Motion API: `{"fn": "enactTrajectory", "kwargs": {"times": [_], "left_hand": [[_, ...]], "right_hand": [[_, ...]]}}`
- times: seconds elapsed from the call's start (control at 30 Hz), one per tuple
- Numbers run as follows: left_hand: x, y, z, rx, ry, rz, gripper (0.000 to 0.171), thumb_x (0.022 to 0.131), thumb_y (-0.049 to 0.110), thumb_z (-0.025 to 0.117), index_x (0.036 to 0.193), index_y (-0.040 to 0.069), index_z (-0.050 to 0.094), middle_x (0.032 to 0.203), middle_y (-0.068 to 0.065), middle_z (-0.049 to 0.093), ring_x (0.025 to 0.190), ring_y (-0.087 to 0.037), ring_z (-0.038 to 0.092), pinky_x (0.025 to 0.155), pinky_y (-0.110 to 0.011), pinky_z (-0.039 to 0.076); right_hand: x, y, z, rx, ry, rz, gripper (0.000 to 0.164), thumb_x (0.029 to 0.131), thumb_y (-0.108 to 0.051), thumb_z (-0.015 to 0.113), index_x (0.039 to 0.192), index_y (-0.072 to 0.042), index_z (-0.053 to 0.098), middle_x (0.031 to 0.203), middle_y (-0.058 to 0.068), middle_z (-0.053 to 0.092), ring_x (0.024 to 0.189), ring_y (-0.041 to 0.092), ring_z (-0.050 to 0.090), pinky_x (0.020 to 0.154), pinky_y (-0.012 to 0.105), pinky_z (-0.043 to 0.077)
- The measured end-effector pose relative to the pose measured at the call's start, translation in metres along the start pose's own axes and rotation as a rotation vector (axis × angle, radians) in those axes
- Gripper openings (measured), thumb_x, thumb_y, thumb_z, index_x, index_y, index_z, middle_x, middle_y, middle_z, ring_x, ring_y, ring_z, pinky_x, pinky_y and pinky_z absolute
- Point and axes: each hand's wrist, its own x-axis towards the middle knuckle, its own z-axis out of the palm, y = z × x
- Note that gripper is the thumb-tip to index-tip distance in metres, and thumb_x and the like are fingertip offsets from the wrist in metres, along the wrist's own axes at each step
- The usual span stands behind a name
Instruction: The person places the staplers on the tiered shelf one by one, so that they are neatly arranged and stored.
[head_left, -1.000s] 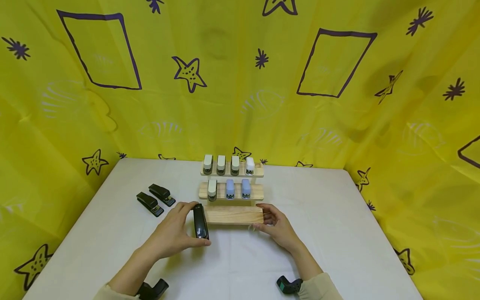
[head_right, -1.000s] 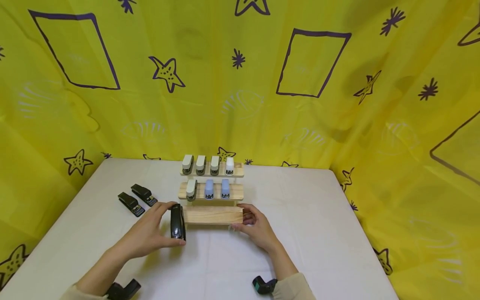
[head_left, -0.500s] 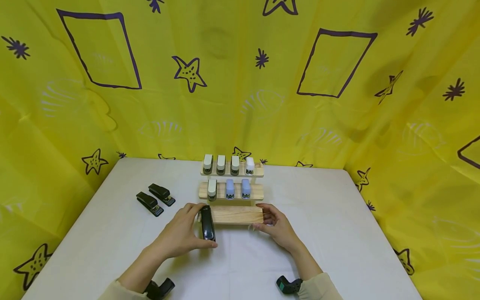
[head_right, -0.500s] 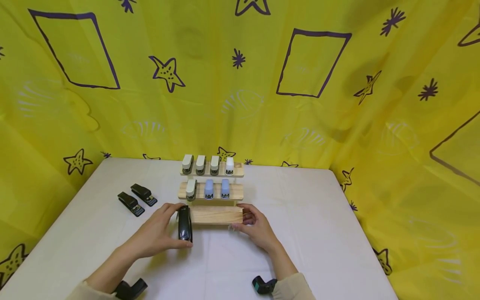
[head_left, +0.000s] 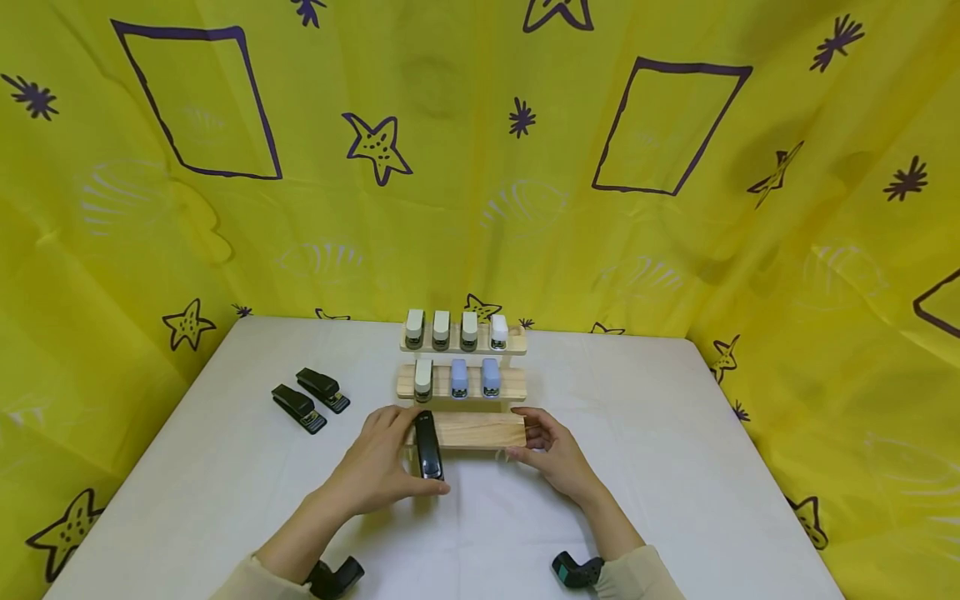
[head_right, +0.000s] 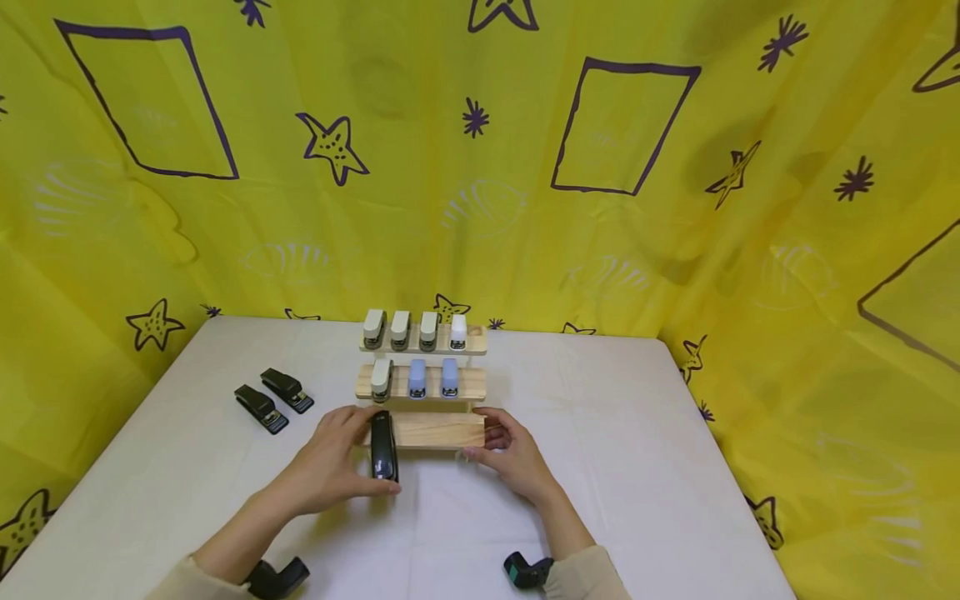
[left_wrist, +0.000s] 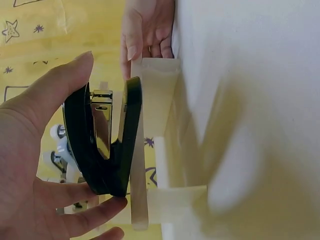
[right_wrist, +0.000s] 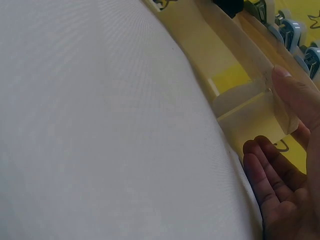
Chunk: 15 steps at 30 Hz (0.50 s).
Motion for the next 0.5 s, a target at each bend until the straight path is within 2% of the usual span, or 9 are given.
{"fn": "enactTrajectory", "kwargs": {"times": [0.23, 0.5], "left_hand": [[0.001, 0.009, 0.006, -0.024, -0.003, -0.004, 0.116, 0.062, 0.062, 0.094, 0.155, 0.013, 0.046, 0.148, -0.016, 0.053, 0.14, -0.038, 0.046, 0.112, -0.059, 0.046], [0.006, 0.019, 0.009, -0.055, -0.028, 0.009, 0.116, 0.063, 0.063, 0.093, 0.156, 0.013, 0.045, 0.158, -0.017, 0.046, 0.144, -0.04, 0.043, 0.114, -0.062, 0.044]], "right_hand": [[0.0, -0.002, 0.0, 0.002, 0.005, 0.0, 0.064, 0.084, -0.013, 0.087, 0.142, -0.017, 0.059, 0.127, 0.017, 0.061, 0.1, 0.021, 0.063, 0.085, 0.022, 0.057], [0.0, -0.003, 0.0, -0.008, 0.007, 0.023, 0.063, 0.085, -0.016, 0.087, 0.142, -0.019, 0.059, 0.127, 0.016, 0.061, 0.101, 0.022, 0.062, 0.085, 0.022, 0.057]]}}
